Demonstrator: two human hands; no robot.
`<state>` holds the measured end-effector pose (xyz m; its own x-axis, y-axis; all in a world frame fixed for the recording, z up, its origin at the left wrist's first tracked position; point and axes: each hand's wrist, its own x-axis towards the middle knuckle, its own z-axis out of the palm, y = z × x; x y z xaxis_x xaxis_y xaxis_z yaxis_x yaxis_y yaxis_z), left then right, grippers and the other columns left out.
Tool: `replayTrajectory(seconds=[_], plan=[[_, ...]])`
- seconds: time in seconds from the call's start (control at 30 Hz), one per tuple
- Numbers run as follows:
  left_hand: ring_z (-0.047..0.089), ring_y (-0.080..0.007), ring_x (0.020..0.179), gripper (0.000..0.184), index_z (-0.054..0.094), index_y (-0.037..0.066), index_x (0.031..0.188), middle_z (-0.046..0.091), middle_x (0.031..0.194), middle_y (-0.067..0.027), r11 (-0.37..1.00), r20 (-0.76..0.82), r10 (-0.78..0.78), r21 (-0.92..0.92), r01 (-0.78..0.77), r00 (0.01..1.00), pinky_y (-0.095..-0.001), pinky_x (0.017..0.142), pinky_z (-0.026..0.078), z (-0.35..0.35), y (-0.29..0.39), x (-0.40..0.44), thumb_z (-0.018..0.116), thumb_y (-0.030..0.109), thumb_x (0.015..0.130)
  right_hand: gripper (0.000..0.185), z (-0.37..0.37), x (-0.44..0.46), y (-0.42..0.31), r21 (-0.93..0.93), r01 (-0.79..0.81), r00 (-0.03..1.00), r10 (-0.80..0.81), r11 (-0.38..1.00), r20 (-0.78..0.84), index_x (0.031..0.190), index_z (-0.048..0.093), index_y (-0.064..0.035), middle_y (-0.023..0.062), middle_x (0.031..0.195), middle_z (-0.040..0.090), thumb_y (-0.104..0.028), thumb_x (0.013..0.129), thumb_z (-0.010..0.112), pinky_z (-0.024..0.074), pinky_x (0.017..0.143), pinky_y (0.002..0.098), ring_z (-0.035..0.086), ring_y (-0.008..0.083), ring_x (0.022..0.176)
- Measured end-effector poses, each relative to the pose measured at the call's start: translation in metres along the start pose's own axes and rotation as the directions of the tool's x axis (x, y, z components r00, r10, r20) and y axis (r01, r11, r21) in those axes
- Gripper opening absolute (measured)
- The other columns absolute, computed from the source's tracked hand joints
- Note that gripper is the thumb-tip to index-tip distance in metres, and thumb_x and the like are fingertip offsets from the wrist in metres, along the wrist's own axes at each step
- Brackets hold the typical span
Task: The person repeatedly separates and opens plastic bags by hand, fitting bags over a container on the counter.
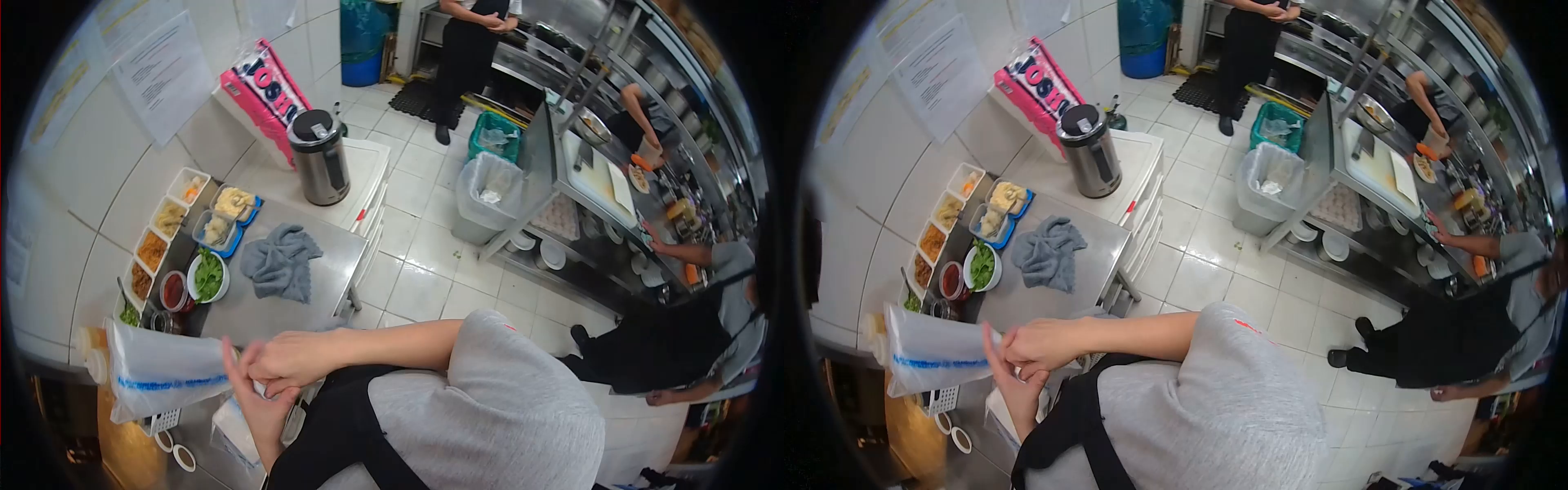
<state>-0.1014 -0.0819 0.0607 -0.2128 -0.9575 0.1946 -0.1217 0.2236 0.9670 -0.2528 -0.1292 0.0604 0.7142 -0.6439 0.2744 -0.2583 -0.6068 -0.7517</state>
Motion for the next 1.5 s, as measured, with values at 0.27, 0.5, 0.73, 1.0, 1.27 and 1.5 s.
replayTrajectory(seconds=[0.27, 0.5, 0.73, 1.0, 1.27, 1.5], plan=[[0.04, -0.0049, 0.041, 0.018, 0.063, -0.001, 0.084, 0.052, 0.059, 0.0003, 0.967, 0.133, -0.181, -0.158, 0.201, 0.974, -0.0204, 0.038, 0.029, 0.025, -0.046, 0.006, 0.053, 0.012, 0.089, 0.033, -0.033, -0.035, 0.001, 0.072, -0.185, 0.973, 0.193, 0.98, -0.125, 0.092, 0.05, -0.0026, 0.0118, 0.089, 0.06, -0.021, 0.071, 0.067, 0.0437, 0.064, 0.0403, 0.058, 0.0308, 0.078], [0.047, -0.0049, 0.054, 0.018, 0.062, -0.001, 0.087, 0.057, 0.073, -0.0008, 0.94, -0.163, -0.214, -0.302, 0.158, 0.963, -0.0196, 0.041, 0.034, 0.015, -0.054, 0.028, 0.053, 0.015, 0.088, 0.031, -0.041, -0.094, 0.067, 0.231, -0.385, 0.918, 0.397, 0.894, -0.005, 0.097, 0.057, -0.0013, 0.0094, 0.085, 0.063, -0.021, 0.075, 0.068, 0.046, 0.07, 0.0336, 0.061, 0.0217, 0.08], [0.04, -0.0016, 0.05, 0.024, 0.063, 0.002, 0.092, 0.049, 0.067, 0.0053, 0.836, -0.21, -0.44, -0.449, 0.314, 0.873, -0.0168, 0.046, 0.033, 0.032, -0.031, 0.035, 0.052, 0.023, 0.09, 0.021, -0.097, -0.128, 0.08, 0.842, -0.233, 0.68, 0.701, 0.487, -0.217, 0.092, 0.062, -0.0029, 0.0035, 0.078, 0.061, -0.022, 0.082, 0.063, 0.0478, 0.071, 0.0265, 0.059, 0.009, 0.074], [0.058, -0.0126, 0.073, 0.028, 0.059, 0.0, 0.101, 0.06, 0.085, -0.0059, 0.682, -0.211, -0.5, -0.693, 0.232, 0.84, -0.0238, 0.064, 0.049, 0.016, -0.062, 0.027, 0.049, 0.024, 0.091, 0.067, -0.053, -0.113, 0.099, 0.831, -0.332, 0.818, 0.575, 0.445, 0.018, 0.117, 0.048, 0.0031, 0.0089, 0.102, 0.06, -0.05, 0.078, 0.061, 0.0453, 0.084, 0.035, 0.059, 0.0184, 0.091], [0.058, -0.0129, 0.076, 0.032, 0.057, -0.001, 0.105, 0.061, 0.089, -0.0081, 0.548, -0.194, -0.684, -0.773, 0.32, 0.703, -0.0249, 0.065, 0.049, -0.002, -0.085, -0.018, 0.052, 0.026, 0.09, 0.043, -0.041, -0.087, 0.116, 0.817, -0.464, 0.776, 0.601, 0.343, 0.188, 0.106, 0.056, 0.001, 0.0062, 0.088, 0.063, -0.03, 0.077, 0.065, 0.0458, 0.072, 0.0251, 0.06, 0.0131, 0.078], [0.058, -0.0187, 0.089, 0.03, 0.054, 0.0, 0.112, 0.061, 0.099, -0.0103, 0.781, -0.303, -0.607, -0.401, 0.479, 0.735, -0.0289, 0.078, 0.046, -0.034, -0.08, -0.047, 0.054, 0.016, 0.087, 0.006, -0.041, -0.05, 0.113, 0.756, -0.422, 0.778, 0.628, 0.501, 0.018, 0.082, 0.062, -0.0018, -0.0008, 0.067, 0.06, -0.007, 0.081, 0.06, 0.0425, 0.056, 0.0195, 0.054, 0.0063, 0.057]])
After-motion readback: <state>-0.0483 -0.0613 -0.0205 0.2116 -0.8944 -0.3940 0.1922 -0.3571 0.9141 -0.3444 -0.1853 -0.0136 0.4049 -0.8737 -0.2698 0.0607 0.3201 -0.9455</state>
